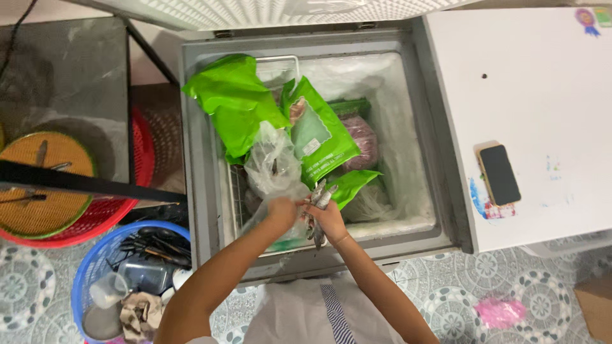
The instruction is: The person retrieves frozen fish from a chest freezer, closes the lid, and carries the fish to a stovetop. They place an instant noodle block into a pot with other ingredients, ladle broth from a large pot on the floor into a pitcher, pour the broth over the noodles, squeeze sauce onto the noodles, and use tongs and scissors to arrange food items on a skewer.
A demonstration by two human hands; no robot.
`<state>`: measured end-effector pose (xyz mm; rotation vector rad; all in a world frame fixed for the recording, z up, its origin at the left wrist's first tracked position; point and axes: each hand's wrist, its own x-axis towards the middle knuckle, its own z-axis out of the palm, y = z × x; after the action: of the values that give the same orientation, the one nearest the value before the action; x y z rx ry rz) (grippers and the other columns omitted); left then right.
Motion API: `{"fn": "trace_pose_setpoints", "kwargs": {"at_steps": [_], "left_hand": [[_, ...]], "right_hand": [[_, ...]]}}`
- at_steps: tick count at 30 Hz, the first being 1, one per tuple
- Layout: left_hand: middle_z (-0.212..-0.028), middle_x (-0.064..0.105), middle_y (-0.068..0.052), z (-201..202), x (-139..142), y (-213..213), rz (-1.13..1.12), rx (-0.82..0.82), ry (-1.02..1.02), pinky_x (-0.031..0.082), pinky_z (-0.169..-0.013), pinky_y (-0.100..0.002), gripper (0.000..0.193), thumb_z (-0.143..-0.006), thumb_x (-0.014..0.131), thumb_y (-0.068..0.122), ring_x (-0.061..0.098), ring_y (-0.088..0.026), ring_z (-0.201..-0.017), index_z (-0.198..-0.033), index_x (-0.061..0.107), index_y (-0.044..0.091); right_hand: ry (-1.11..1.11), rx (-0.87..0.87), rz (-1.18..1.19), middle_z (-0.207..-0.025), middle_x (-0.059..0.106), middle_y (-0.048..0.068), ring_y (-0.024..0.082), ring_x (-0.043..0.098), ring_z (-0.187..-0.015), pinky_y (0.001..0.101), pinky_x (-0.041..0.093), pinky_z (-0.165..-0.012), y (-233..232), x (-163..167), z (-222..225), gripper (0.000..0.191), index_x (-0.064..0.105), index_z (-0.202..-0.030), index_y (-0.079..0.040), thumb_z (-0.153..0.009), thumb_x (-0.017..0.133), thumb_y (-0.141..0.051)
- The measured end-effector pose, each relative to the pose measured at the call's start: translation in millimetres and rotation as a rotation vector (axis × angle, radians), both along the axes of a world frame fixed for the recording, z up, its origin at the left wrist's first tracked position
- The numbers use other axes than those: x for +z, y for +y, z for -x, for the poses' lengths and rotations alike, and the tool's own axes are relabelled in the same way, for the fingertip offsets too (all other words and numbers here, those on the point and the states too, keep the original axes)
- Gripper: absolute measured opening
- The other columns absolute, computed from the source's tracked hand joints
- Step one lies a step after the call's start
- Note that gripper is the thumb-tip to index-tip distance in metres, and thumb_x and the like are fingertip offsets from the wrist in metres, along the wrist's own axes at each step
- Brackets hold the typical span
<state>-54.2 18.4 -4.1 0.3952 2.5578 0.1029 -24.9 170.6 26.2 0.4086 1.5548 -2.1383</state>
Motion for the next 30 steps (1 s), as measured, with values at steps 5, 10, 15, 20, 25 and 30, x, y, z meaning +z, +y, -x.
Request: {"fn": "trace_pose_setpoints", "kwargs": {"at_steps": [5, 10, 15, 20, 25, 30], "left_hand": [[-0.105, 0.071, -0.017, -7, 10, -43, 0.002, -0.024, 0.047, 0.058, -0.082, -0.049, 0.019, -0.083, 0.071, 0.013, 0.071, -0.034, -0.099, -0.101, 0.076, 0.008], [-0.104, 0.072, -0.02, -25, 22, -58, -0.157, 0.356, -0.068, 0.058, -0.087, -0.047, 0.022, -0.083, 0.074, 0.018, 0.072, -0.037, -0.102, -0.1, 0.074, 0.004], [-0.105, 0.073, -0.018, -43, 20, -52, -0.133, 0.403, -0.165, 0.057, -0.087, -0.05, 0.02, -0.085, 0.072, 0.017, 0.071, -0.037, -0.103, -0.101, 0.073, 0.006], [-0.101, 0.073, -0.02, -63, 10, -47, -0.225, 0.478, -0.031, 0.057, -0.081, -0.053, 0.022, -0.087, 0.066, 0.016, 0.071, -0.041, -0.096, -0.108, 0.068, 0.009], [-0.096, 0.074, -0.018, -75, 3, -60, -0.192, 0.557, 0.102, 0.058, -0.079, -0.054, 0.018, -0.091, 0.062, 0.019, 0.072, -0.041, -0.09, -0.106, 0.067, 0.011], [-0.101, 0.073, -0.02, -73, 2, -84, -0.25, 0.542, 0.05, 0.057, -0.084, -0.053, 0.022, -0.093, 0.064, 0.024, 0.072, -0.041, -0.097, -0.11, 0.066, 0.01]], "right_hand": [[0.046, 0.101, -0.041, -0.103, 0.077, 0.011, 0.017, 0.073, -0.071, 0.0287, 0.052, -0.055, -28, 0, 8, 0.026, 0.06, -0.115, 0.003, -0.091, 0.066, -0.003], [0.033, 0.107, -0.075, -0.088, 0.076, 0.008, 0.017, 0.072, -0.066, 0.0298, 0.053, -0.055, -45, -2, 3, 0.021, 0.065, -0.107, 0.001, -0.087, 0.068, -0.003], [0.046, 0.153, -0.512, -0.071, 0.073, 0.008, 0.017, 0.069, -0.059, 0.0322, 0.054, -0.055, -50, -5, 0, 0.015, 0.071, -0.089, 0.001, -0.082, 0.075, -0.011], [0.116, 0.208, -0.632, -0.072, 0.075, 0.009, 0.02, 0.073, -0.063, 0.0343, 0.057, -0.061, -54, -9, 7, 0.027, 0.073, -0.096, -0.001, -0.076, 0.076, -0.019], [0.249, 0.255, -0.622, -0.082, 0.077, 0.011, 0.023, 0.075, -0.075, 0.0374, 0.057, -0.068, -63, -13, 9, 0.033, 0.075, -0.102, -0.003, -0.078, 0.076, -0.025], [0.312, 0.32, -0.76, -0.087, 0.076, 0.013, 0.028, 0.074, -0.083, 0.0392, 0.056, -0.074, -81, -12, 9, 0.037, 0.074, -0.105, -0.002, -0.078, 0.076, -0.027]]}}
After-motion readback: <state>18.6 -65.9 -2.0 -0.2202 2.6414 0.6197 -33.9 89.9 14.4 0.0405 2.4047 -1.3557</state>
